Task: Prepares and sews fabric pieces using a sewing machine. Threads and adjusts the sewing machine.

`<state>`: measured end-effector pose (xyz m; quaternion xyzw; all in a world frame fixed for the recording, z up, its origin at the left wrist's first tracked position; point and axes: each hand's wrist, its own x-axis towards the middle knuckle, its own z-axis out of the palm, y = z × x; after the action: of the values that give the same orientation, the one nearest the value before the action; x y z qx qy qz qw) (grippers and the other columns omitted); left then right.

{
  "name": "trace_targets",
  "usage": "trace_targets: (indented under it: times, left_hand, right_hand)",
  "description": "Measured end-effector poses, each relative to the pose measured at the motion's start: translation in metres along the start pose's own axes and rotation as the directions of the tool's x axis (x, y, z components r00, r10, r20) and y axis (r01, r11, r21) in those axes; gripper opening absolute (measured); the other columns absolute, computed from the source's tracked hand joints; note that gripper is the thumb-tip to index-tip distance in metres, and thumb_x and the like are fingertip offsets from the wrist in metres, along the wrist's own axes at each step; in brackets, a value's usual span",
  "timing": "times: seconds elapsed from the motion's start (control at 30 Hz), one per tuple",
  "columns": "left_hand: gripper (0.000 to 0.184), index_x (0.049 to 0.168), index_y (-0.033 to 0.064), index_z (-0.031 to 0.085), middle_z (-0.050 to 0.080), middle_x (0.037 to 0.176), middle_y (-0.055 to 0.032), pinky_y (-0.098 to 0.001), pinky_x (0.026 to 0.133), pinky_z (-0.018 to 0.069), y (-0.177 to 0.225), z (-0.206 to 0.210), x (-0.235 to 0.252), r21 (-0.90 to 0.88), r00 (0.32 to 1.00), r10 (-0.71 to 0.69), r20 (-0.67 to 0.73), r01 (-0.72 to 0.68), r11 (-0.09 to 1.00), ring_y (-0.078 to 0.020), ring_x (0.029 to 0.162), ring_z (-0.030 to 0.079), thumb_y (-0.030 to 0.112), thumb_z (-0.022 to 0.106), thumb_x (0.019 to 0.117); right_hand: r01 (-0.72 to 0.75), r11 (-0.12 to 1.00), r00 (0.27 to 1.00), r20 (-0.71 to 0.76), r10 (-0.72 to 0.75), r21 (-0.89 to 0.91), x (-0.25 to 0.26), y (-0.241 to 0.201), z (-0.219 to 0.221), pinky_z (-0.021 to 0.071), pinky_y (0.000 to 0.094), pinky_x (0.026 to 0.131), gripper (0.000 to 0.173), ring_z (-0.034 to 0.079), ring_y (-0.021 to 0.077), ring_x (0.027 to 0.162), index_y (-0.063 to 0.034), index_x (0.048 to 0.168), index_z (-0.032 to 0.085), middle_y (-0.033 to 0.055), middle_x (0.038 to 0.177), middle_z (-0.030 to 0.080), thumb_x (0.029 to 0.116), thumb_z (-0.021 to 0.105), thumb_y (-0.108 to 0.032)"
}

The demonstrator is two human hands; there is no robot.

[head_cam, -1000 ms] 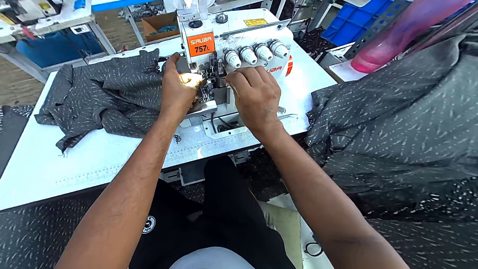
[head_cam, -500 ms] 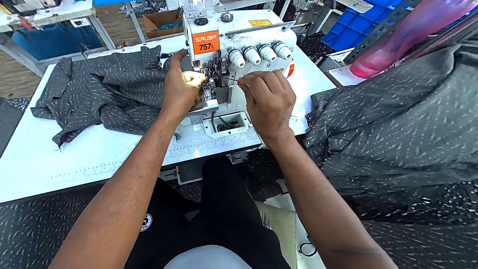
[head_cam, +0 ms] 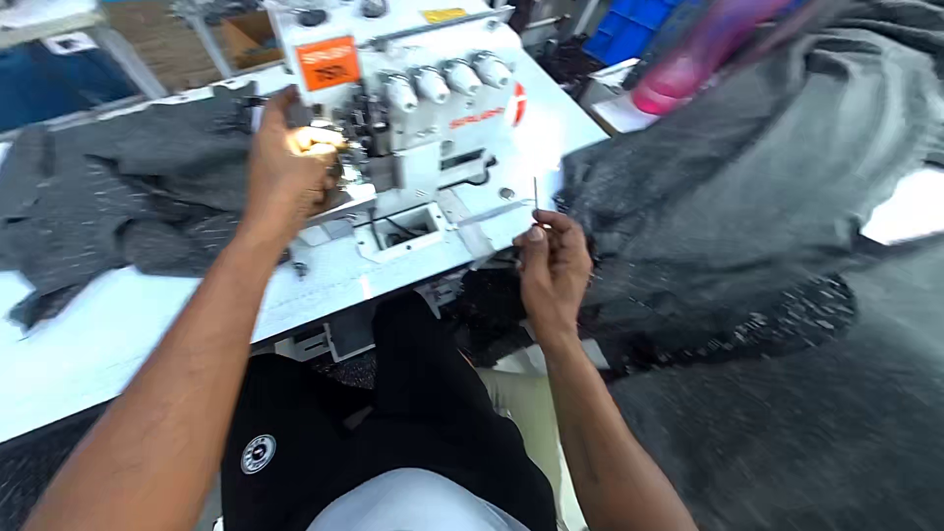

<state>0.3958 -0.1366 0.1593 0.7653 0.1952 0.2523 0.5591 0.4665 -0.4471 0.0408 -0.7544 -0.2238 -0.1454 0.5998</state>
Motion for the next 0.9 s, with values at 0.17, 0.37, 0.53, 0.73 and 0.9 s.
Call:
trace_targets:
  times: [0.17,0.37,0.53,0.73,0.9]
  left_hand:
    - [0.072,0.151,0.0168,0.030,0.067,0.091,0.0062,-0.0185,0.048,0.0473,-0.005,0.005,-0.001,0.135,0.999,0.034,-0.001,-0.033,0.990,-0.0016,0.057,0.057,0.003,0.067,0.0905]
    - [0.072,0.155,0.0102,0.026,0.067,0.103,-0.0032,-0.0266,0.049,0.0553,-0.013,0.004,0.000,0.017,0.980,0.036,-0.198,-0.034,0.999,-0.0105,0.061,0.063,0.003,0.062,0.0927]
    - [0.063,0.151,0.0059,0.028,0.067,0.103,-0.0077,-0.0253,0.048,0.0545,-0.016,-0.004,0.000,-0.256,0.932,0.054,-0.358,-0.154,0.955,-0.0132,0.059,0.063,-0.003,0.057,0.0952]
    - [0.058,0.148,0.0051,0.031,0.067,0.105,-0.0087,-0.0245,0.047,0.0533,-0.017,-0.004,-0.001,-0.355,0.913,0.051,-0.406,-0.209,0.911,-0.0131,0.059,0.063,-0.003,0.055,0.0966]
    - [0.055,0.146,0.0053,0.035,0.067,0.106,-0.0086,-0.0237,0.048,0.0542,-0.019,-0.007,0.003,-0.457,0.916,0.053,-0.398,-0.248,0.854,-0.0131,0.061,0.064,-0.004,0.056,0.0959]
  right_hand:
    - [0.056,0.955,0.997,0.063,-0.040,-0.291,0.036,0.026,-0.037,0.0585,0.0361,0.081,0.028,0.068,0.0183,0.093,0.0002,0.126,0.062,0.0140,0.112,0.068,0.1020,0.056,-0.014]
    - [0.387,0.771,0.875,0.464,-0.135,-0.506,0.084,0.017,-0.040,0.0580,0.0581,0.078,0.021,0.071,0.0331,0.097,-0.0145,0.116,0.076,0.0124,0.119,0.071,0.0991,0.064,-0.015]
    - [0.461,0.719,0.815,0.568,-0.112,-0.519,0.100,0.029,-0.026,0.0539,0.0680,0.078,0.016,0.070,0.0421,0.099,-0.0127,0.111,0.078,0.0161,0.115,0.072,0.0977,0.069,-0.013]
    - [0.546,0.780,0.723,0.642,-0.256,-0.305,0.097,0.031,-0.013,0.0571,0.0593,0.074,0.014,0.072,0.0311,0.088,-0.0139,0.103,0.080,0.0103,0.101,0.074,0.0955,0.069,-0.010]
    - [0.585,0.808,0.600,0.709,-0.371,-0.072,0.065,0.000,0.020,0.0607,0.0485,0.073,0.019,0.072,0.0198,0.086,-0.0148,0.100,0.080,0.0032,0.098,0.074,0.0934,0.065,-0.005]
